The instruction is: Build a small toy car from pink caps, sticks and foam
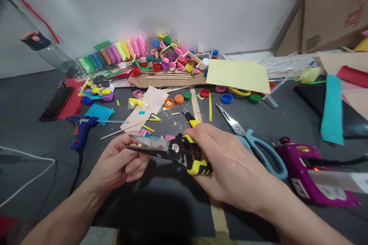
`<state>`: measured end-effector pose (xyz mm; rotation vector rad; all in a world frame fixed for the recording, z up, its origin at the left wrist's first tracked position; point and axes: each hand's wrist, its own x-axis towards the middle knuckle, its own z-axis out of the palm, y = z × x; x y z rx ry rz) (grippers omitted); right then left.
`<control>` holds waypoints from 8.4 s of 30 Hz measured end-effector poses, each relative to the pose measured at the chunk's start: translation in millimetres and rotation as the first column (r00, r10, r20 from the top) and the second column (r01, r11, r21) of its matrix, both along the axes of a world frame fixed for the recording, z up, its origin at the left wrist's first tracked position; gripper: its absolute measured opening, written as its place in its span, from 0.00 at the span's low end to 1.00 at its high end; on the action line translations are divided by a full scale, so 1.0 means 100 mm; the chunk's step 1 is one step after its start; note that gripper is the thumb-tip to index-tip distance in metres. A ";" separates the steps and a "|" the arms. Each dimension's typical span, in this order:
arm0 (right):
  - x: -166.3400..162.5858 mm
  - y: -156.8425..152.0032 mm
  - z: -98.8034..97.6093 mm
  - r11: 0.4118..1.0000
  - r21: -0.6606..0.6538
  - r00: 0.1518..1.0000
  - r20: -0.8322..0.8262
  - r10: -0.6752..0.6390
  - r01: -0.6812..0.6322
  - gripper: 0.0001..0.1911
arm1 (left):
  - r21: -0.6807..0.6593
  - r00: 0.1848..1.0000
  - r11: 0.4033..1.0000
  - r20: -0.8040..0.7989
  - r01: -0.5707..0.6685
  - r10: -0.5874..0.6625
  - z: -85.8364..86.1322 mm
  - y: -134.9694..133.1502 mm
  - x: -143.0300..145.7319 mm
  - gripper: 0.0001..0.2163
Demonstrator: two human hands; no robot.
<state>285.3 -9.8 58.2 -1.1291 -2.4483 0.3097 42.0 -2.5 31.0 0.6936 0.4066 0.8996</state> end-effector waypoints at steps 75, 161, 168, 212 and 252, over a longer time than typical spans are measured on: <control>0.60 0.58 -0.22 0.790 0.006 0.637 0.587 -0.499 0.613 0.32 | -0.036 0.991 0.990 0.024 -0.134 0.135 0.05 0.00 0.08 0.05; -0.78 0.86 -0.17 0.645 -0.741 0.910 -0.377 -0.170 -0.187 0.08 | 0.686 0.006 0.603 -0.662 0.407 0.749 -0.08 0.25 -0.18 0.08; -0.73 0.87 -0.19 0.645 -0.738 0.917 -0.373 -0.144 -0.199 0.08 | 0.710 0.063 0.574 -0.649 0.407 0.758 -0.06 0.25 -0.22 0.08; -0.64 0.87 -0.06 0.739 -0.666 0.954 -0.278 -0.112 -0.107 0.10 | 0.731 0.077 0.519 -0.608 0.444 0.790 -0.02 0.21 -0.22 0.06; -0.62 0.13 0.10 0.969 -0.163 0.925 0.361 -0.114 0.183 0.21 | 0.648 0.085 0.755 -0.762 0.099 0.642 0.03 0.42 -0.34 0.05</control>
